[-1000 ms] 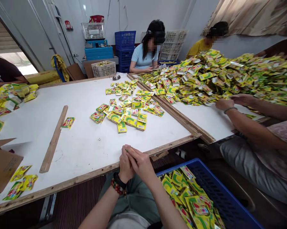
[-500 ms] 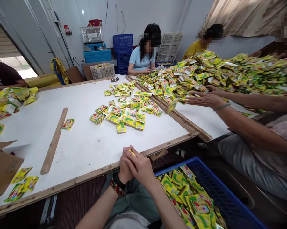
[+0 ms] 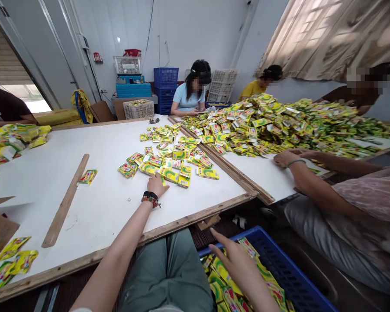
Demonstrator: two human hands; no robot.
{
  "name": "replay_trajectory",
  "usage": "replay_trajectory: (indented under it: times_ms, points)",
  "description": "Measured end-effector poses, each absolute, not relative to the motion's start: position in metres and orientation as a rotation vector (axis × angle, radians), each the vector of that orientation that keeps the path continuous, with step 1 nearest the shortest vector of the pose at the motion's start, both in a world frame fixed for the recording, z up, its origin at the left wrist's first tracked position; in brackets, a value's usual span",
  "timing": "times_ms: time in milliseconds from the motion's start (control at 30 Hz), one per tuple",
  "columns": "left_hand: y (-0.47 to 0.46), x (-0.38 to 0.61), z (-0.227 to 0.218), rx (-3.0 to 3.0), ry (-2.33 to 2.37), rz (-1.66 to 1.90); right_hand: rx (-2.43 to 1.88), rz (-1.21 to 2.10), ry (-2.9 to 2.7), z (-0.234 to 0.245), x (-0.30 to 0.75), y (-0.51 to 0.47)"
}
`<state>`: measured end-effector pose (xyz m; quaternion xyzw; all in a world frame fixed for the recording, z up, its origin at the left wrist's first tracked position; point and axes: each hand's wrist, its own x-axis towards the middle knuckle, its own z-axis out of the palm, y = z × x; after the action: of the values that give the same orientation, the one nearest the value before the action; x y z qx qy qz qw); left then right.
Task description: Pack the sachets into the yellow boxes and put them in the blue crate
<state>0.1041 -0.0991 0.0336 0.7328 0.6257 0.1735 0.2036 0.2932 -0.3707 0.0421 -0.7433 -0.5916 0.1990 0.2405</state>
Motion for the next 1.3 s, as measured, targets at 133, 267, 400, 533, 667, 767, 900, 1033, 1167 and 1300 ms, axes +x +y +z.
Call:
replay_trajectory:
  times_ms: [133, 267, 400, 533, 667, 767, 900, 1033, 1167, 1300]
  points:
    - [-0.111, 0.089, 0.036, 2.025, 1.608, 0.428, -1.661, 0.879, -1.470, 0.035, 0.262, -0.339]
    - [-0.159, 0.058, 0.041, 1.983, 1.255, 0.392, -1.345, 1.020, -1.010, 0.018, 0.243, -0.294]
    - [-0.211, 0.050, 0.036, 1.608, 0.765, 0.663, -1.096, 1.271, -0.810, 0.019, 0.220, -0.262]
    - [-0.236, 0.064, 0.024, 1.615, 0.975, 0.931, -1.074, 1.299, -0.890, 0.030, 0.202, -0.255]
    - [-0.241, 0.080, 0.014, 1.829, 1.340, 1.131, -1.256, 1.006, -1.048, 0.039, 0.195, -0.264]
    - [-0.245, 0.088, 0.009, 1.877, 1.416, 1.206, -1.383, 0.810, -1.221, 0.047, 0.195, -0.270]
    - [-0.251, 0.092, -0.001, 1.840, 1.374, 1.232, -1.243, 0.978, -1.161, 0.049, 0.196, -0.266]
    - [-0.254, 0.090, -0.009, 1.804, 1.381, 1.296, -1.131, 1.248, -0.952, 0.042, 0.192, -0.255]
    - [-0.251, 0.088, -0.014, 1.944, 1.258, 1.398, -1.143, 1.101, -0.968, 0.037, 0.189, -0.258]
    - [-0.250, 0.088, -0.018, 2.024, 1.124, 1.448, -1.110, 0.791, -1.325, 0.036, 0.188, -0.269]
